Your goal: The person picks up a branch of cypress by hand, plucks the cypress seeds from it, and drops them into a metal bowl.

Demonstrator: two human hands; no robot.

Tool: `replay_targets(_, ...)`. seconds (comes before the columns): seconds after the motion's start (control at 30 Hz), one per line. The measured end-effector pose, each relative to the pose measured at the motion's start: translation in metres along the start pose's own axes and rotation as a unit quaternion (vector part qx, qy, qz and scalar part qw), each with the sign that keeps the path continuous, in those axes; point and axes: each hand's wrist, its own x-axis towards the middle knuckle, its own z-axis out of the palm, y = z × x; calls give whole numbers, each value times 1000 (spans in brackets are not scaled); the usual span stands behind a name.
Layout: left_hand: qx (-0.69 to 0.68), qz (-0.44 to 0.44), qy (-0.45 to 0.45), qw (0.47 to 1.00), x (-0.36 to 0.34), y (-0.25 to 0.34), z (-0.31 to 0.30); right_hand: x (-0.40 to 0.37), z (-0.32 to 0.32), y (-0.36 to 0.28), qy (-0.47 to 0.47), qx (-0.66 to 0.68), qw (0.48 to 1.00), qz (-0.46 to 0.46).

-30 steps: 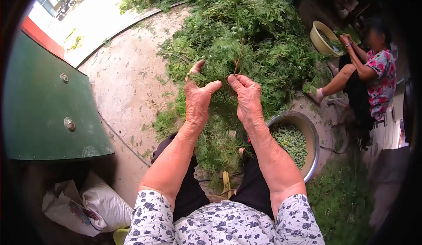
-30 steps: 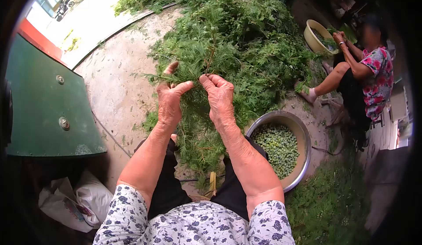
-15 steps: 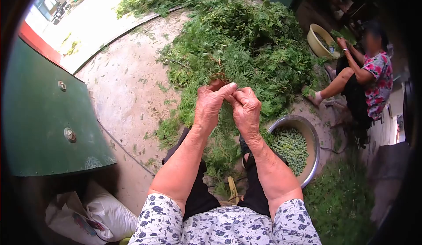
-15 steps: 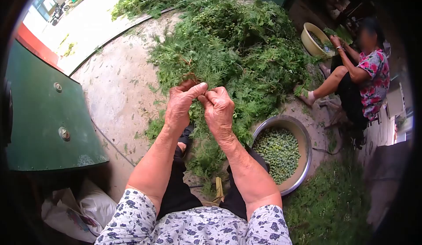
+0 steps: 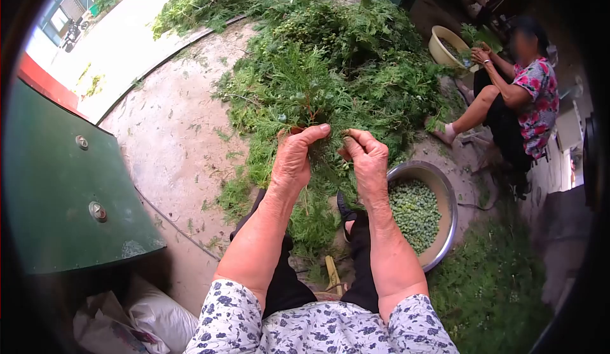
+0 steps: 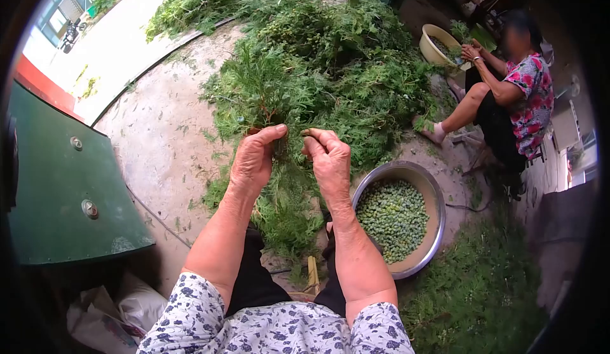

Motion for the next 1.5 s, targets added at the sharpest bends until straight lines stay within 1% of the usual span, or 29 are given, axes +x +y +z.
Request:
replay_targets(0.03,10,-5,1,1000,-1,-1,1,3,-4,-5,0,59,997,40)
replay_targets(0.07,19,-12,-8,1000,-3,-3,1,6,-5,-5,0,60,997,41)
replay_targets(0.1,20,-12,-8,1000,-4,-5,2,8,-4,-3,-14,123,992,23)
replay_targets(0.13,39,-36,-5,999,-6,-6,4,9,-3,-2,-27,189,982,6)
replay_targets(0.17,56,-61,-1,997,-7,-8,6,10,-3,-3,-26,191,981,9)
replay_targets(0.23,51,-60,-6,997,-10,-12,11,9,-3,-7,-61,191,980,-13)
replay_targets(0.3,45,-58,-11,997,-11,-14,15,6,-5,-8,-69,204,976,-9)
replay_targets(0.33,26,-52,-1,998,-10,-16,15,6,-6,-4,-37,301,952,45)
replay_targets(0.37,8,-41,4,999,-25,-5,14,-7,2,-15,-7,395,914,91)
replay_targets(0.4,10,-41,6,999,-22,-8,13,-6,-2,-16,-46,409,904,116)
replay_targets(0.43,-6,-40,1,999,-18,-11,10,-7,-1,-17,-47,410,903,118)
replay_targets(0.5,-20,-39,-3,999,-19,-11,10,-13,6,-25,-59,298,951,54)
replay_targets(0.57,-18,-35,2,999,-19,-12,12,-10,5,-19,-64,287,955,44)
replay_targets(0.63,-15,-30,4,999,-23,-14,13,-11,6,-17,-30,262,964,24)
replay_targets(0.67,-14,-25,4,1000,-23,-17,13,-11,4,-17,-33,263,964,25)
replay_targets(0.73,-12,-13,7,1000,-26,-15,15,-11,2,-22,-48,202,977,41)
replay_targets(0.8,-8,-1,9,1000,-29,-12,16,-12,2,-29,-58,226,970,64)
replay_targets(0.83,-6,-9,1,1000,-35,2,13,-15,13,-39,-64,247,963,84)
replay_targets(0.87,-4,-19,-5,1000,-35,2,13,-15,14,-38,-62,247,963,84)
replay_targets(0.93,5,-8,-5,1000,-34,1,10,-17,18,-34,-57,215,972,73)
replay_targets(1.0,14,5,-4,1000,-33,1,9,-18,19,-29,-43,229,970,68)
replay_targets(1.07,50,35,-25,998,-34,3,11,-18,19,-30,-32,243,967,64)
replay_targets(1.13,48,42,-26,998,-33,2,11,-20,21,-40,-17,215,976,29)
replay_targets(1.27,52,57,-45,996,-38,5,13,-19,20,-41,-33,208,977,32)
replay_targets(1.33,71,77,-37,994,-37,2,11,-20,21,-42,-18,119,992,-32)
replay_targets(1.37,90,96,-29,991,-36,0,10,-20,22,-40,-19,119,992,-32)
replay_targets(1.43,89,115,-14,989,-39,-1,14,-21,23,-34,31,-1,992,-125)
replay_targets(1.47,88,131,0,987,-41,-1,16,-22,23,-34,29,-1,992,-125)
replay_targets(1.5,87,133,1,987,-42,1,18,-22,22,-34,20,29,995,-90)
